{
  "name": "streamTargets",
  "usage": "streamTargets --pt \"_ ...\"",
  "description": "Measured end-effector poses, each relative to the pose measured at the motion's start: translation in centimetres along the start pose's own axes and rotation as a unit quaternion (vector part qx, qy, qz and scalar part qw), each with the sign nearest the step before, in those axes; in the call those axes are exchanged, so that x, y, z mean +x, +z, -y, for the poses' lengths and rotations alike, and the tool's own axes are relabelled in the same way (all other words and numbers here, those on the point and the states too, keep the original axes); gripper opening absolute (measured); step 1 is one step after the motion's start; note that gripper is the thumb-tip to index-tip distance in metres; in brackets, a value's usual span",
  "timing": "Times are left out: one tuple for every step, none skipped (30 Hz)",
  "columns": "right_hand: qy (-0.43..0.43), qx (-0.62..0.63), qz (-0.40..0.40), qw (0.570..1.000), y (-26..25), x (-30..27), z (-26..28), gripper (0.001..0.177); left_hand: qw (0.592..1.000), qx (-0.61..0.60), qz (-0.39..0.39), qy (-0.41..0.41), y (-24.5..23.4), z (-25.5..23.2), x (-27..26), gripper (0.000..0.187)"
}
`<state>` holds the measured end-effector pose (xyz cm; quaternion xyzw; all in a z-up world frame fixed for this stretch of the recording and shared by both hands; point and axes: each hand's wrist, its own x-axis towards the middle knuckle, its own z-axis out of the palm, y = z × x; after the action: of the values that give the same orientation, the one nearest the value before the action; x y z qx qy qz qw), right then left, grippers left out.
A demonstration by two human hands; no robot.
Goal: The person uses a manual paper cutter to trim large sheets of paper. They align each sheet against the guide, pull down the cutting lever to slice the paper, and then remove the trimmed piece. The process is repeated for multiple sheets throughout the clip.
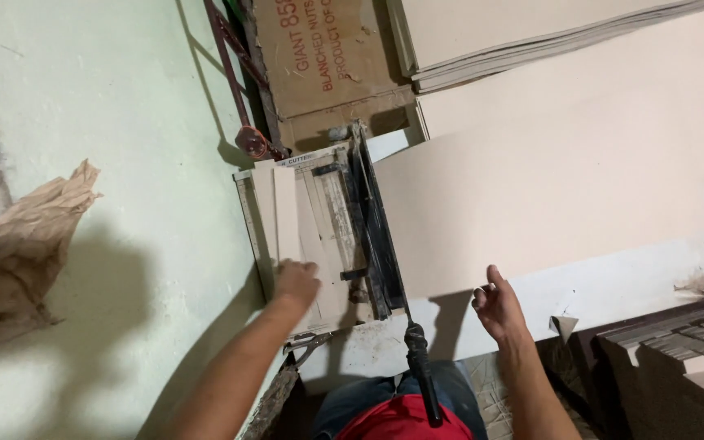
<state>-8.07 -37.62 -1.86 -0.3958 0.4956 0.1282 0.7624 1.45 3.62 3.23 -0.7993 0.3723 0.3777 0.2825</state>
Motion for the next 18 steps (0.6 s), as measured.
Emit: streamTargets --pt "-0.021 0.028 0.016 0.999 -1.3 0.9 -0.6 0.031 0.999 -0.012 0.047 -0.023 -0.2 1.4 -1.4 0.046" --pt "-0.02 0.026 0.016 0.999 -2.7 1.3 -1.1 0.031 0.998 -0.014 0.047 -0.024 -0.3 1.8 -1.5 0.046" --pt "-0.04 0.006 0.024 0.999 -4.0 1.7 -1.7 0.029 0.999 -0.024 0.021 -0.022 -0.4 2.2 -1.7 0.048" --pt "-0.059 -0.015 0.032 0.998 -5.2 2.2 -2.2 0.031 0.999 -0.034 -0.006 -0.022 -0.4 2.7 -1.8 0.052" --pt "-0.057 -0.018 0.034 0.998 -3.4 1.4 -2.2 0.031 0.999 -0.037 -0.005 -0.024 -0.7 2.8 -1.7 0.052" --pt "-0.034 -0.075 0.039 0.996 -1.9 0.3 -2.2 0.023 0.997 -0.064 -0.044 -0.024 -1.1 2.6 -1.4 0.051" --pt "-0.01 -0.131 0.044 0.99 -0.4 -0.7 -2.2 0.023 0.992 -0.09 -0.084 -0.024 -1.5 2.4 -1.1 0.05" --pt "-0.008 -0.134 0.042 0.99 0.6 -0.9 -2.1 0.023 0.992 -0.093 -0.083 -0.022 -3.5 2.1 -1.4 0.05" --pt "-0.017 -0.134 0.041 0.99 1.7 -1.1 -2.0 0.027 0.981 -0.156 -0.107 -0.034 -5.5 1.8 -1.6 0.053" --pt "-0.027 -0.132 0.044 0.99 3.3 -0.9 -1.9 0.031 0.966 -0.215 -0.131 -0.05 -7.5 2.0 -1.8 0.056" --pt "-0.027 -0.133 0.044 0.99 3.8 -1.0 -1.6 0.031 0.966 -0.216 -0.131 -0.05 -9.6 2.1 -1.9 0.056" --pt "-0.024 -0.135 0.044 0.99 4.0 -1.4 -1.5 0.032 0.939 -0.317 -0.114 -0.069 -11.6 1.8 -2.3 0.07" --pt "-0.022 -0.136 0.043 0.99 4.2 -1.9 -1.4 0.034 0.901 -0.414 -0.095 -0.087 -13.5 1.6 -2.6 0.085" --pt "-0.02 -0.139 0.044 0.989 4.4 -1.9 -1.2 0.034 0.9 -0.417 -0.095 -0.088 -13.8 0.9 -1.1 0.085" --pt "-0.02 -0.144 0.048 0.988 4.6 -1.9 -1.1 0.034 0.894 -0.428 -0.064 -0.114 -14.1 0.1 0.3 0.086" --pt "-0.019 -0.148 0.05 0.988 4.6 -2.2 -1.1 0.034 0.887 -0.44 -0.032 -0.137 -14.3 -1.0 1.7 0.088" --pt "-0.016 -0.152 0.048 0.987 3.8 -2.0 -1.0 0.034 0.885 -0.443 -0.029 -0.136 -14.4 -1.5 2.4 0.088" --pt "-0.005 -0.261 0.083 0.962 3.0 -1.8 -1.0 0.044 0.89 -0.425 -0.003 -0.164 -14.6 -2.1 3.2 0.095"
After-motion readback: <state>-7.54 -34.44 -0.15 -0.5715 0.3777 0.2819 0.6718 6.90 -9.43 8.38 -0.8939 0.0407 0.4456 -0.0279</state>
